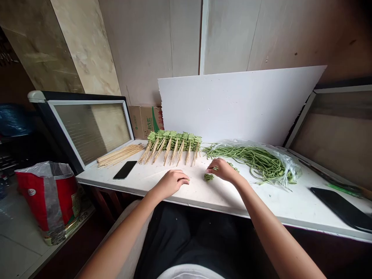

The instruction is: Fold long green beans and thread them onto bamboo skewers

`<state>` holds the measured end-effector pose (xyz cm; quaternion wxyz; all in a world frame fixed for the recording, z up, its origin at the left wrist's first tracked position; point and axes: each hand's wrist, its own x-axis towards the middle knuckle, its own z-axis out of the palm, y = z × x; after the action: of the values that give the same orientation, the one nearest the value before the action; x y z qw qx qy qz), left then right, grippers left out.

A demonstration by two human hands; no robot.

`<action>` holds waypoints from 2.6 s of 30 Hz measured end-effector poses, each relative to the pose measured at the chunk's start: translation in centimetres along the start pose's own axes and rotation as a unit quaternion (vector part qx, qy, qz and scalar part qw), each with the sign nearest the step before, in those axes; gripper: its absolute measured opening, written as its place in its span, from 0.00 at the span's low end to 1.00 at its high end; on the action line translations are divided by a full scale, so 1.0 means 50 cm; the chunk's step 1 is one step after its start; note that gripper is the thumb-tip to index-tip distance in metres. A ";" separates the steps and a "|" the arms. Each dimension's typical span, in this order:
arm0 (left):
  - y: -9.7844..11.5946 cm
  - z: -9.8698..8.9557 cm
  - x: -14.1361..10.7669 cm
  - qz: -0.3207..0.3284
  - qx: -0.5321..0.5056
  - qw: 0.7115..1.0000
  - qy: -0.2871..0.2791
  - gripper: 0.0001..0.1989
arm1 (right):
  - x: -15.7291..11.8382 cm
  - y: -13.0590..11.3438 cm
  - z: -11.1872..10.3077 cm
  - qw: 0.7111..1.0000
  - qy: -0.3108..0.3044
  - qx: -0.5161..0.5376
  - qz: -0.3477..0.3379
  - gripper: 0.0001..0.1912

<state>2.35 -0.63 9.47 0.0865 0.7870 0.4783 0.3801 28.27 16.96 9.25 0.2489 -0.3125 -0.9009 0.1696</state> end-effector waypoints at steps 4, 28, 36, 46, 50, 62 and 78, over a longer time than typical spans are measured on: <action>-0.001 0.011 -0.001 -0.001 -0.011 1.000 -0.006 0.07 | 0.001 0.018 0.039 0.999 -0.030 -0.033 -0.018 0.08; -0.015 0.013 0.006 -0.006 -0.011 0.997 0.071 0.19 | -0.010 -0.108 0.009 0.994 -0.019 0.085 -0.063 0.21; -0.006 0.019 0.007 0.014 -0.042 0.992 0.116 0.26 | -0.032 -0.200 0.019 0.987 -0.023 0.095 -0.131 0.19; -0.012 0.004 0.006 -0.020 0.002 0.995 0.100 0.07 | -0.026 -0.180 -0.013 0.991 -0.013 0.103 -0.089 0.20; -0.011 -0.002 0.007 -0.027 0.015 0.994 0.106 0.05 | -0.025 -0.143 -0.007 0.988 -0.147 0.049 0.004 0.16; -0.025 -0.005 0.004 -0.037 0.002 0.995 0.098 0.05 | -0.022 -0.079 -0.016 0.964 -0.238 -0.058 0.103 0.09; -0.027 -0.002 0.004 -0.039 0.006 0.996 0.082 0.07 | -0.016 -0.061 0.000 0.994 -0.093 -0.043 0.042 0.14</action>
<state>1.39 0.24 8.98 0.0569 0.7342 0.5166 0.4368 27.34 14.17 10.39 0.1427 -0.3431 -0.9128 0.1696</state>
